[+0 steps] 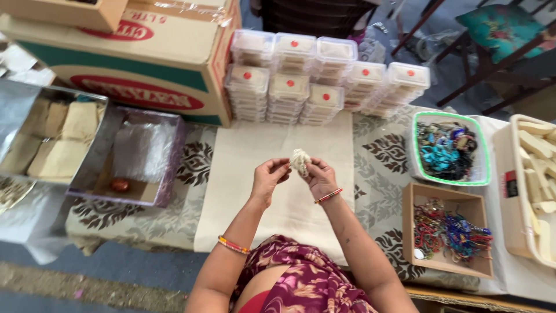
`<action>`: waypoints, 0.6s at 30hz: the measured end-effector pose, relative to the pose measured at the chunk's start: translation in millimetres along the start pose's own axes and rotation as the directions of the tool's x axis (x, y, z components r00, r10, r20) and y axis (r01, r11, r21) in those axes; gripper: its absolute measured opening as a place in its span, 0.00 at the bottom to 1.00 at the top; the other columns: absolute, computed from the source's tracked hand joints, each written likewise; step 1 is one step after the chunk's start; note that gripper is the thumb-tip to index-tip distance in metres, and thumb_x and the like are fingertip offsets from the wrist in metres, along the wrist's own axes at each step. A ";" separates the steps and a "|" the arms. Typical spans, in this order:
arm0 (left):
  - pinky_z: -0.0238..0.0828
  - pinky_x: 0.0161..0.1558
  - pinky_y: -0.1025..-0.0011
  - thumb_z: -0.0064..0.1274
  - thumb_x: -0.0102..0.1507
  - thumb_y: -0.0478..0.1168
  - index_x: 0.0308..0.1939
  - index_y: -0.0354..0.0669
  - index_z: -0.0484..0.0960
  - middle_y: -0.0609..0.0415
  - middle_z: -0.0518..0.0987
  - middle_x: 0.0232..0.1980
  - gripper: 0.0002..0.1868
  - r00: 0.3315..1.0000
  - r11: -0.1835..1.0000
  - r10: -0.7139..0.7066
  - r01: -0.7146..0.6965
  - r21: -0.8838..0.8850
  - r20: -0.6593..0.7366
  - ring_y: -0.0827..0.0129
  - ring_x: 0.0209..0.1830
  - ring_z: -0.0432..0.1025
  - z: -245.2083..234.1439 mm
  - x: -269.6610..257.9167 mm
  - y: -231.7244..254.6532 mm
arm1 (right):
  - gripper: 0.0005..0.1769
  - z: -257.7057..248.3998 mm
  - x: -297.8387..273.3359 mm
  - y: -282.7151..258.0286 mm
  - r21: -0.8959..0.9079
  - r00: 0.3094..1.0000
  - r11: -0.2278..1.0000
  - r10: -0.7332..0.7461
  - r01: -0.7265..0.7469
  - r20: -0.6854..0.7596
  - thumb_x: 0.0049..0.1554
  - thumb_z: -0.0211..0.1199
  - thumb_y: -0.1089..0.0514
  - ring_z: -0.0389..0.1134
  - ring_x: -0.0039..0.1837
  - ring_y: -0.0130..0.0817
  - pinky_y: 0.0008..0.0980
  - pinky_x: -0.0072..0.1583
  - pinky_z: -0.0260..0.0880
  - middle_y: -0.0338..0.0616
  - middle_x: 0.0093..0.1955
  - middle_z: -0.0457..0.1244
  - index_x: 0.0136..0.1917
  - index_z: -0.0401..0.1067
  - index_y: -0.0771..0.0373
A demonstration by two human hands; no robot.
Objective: The person sits at a table and packages jewelry by placing items into small plastic bags and then into cloth pouches. They seal the pouches and place them into small plastic containers, stacking the finished containers on the table.
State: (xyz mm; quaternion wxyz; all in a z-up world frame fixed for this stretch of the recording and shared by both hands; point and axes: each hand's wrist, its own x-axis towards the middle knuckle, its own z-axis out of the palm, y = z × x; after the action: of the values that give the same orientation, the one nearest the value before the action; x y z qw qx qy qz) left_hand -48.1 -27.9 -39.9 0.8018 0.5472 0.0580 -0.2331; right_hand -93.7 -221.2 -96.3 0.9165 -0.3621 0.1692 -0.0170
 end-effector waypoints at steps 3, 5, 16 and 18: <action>0.76 0.47 0.75 0.59 0.62 0.34 0.51 0.39 0.84 0.57 0.84 0.43 0.13 0.976 0.965 0.210 -0.198 0.172 -0.054 0.75 0.44 0.77 -46.9 20.2 -0.5 | 0.15 -2.7 7.2 1.6 0.035 1.000 0.999 0.010 -0.009 -0.008 0.58 0.63 0.67 0.73 0.54 0.38 0.39 0.60 0.77 0.49 0.54 0.70 0.59 0.70 0.69; 0.76 0.49 0.75 0.57 0.63 0.32 0.52 0.39 0.84 0.55 0.83 0.43 0.13 0.904 0.862 0.414 -0.353 0.365 -0.104 0.74 0.44 0.78 -86.5 18.9 22.4 | 0.16 -10.5 5.3 -0.1 0.049 1.000 0.999 0.021 -0.020 -0.008 0.59 0.63 0.67 0.73 0.55 0.38 0.39 0.60 0.76 0.49 0.54 0.69 0.61 0.69 0.69; 0.67 0.54 0.53 0.63 0.54 0.35 0.60 0.43 0.78 0.38 0.76 0.59 0.29 0.716 0.119 0.635 0.281 0.952 -0.291 0.42 0.57 0.70 -349.2 41.3 75.0 | 0.15 -28.0 -27.5 0.4 0.105 0.990 0.994 0.053 -0.039 -0.131 0.62 0.60 0.66 0.72 0.56 0.32 0.30 0.60 0.74 0.43 0.56 0.69 0.62 0.70 0.67; 0.68 0.54 0.52 0.62 0.56 0.37 0.61 0.43 0.76 0.36 0.77 0.59 0.28 0.713 0.090 0.645 0.289 0.953 -0.277 0.40 0.56 0.71 -377.2 55.0 63.9 | 0.15 -21.0 -30.7 10.2 0.093 0.985 0.994 0.063 -0.048 -0.163 0.61 0.60 0.65 0.72 0.56 0.31 0.30 0.59 0.74 0.43 0.56 0.69 0.62 0.70 0.66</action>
State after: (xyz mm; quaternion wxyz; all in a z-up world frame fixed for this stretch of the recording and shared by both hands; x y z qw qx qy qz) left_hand 89.6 314.8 -153.5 0.1695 0.9746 0.0918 0.1139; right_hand -130.4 -222.8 -108.3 0.9145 -0.3136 0.2541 -0.0289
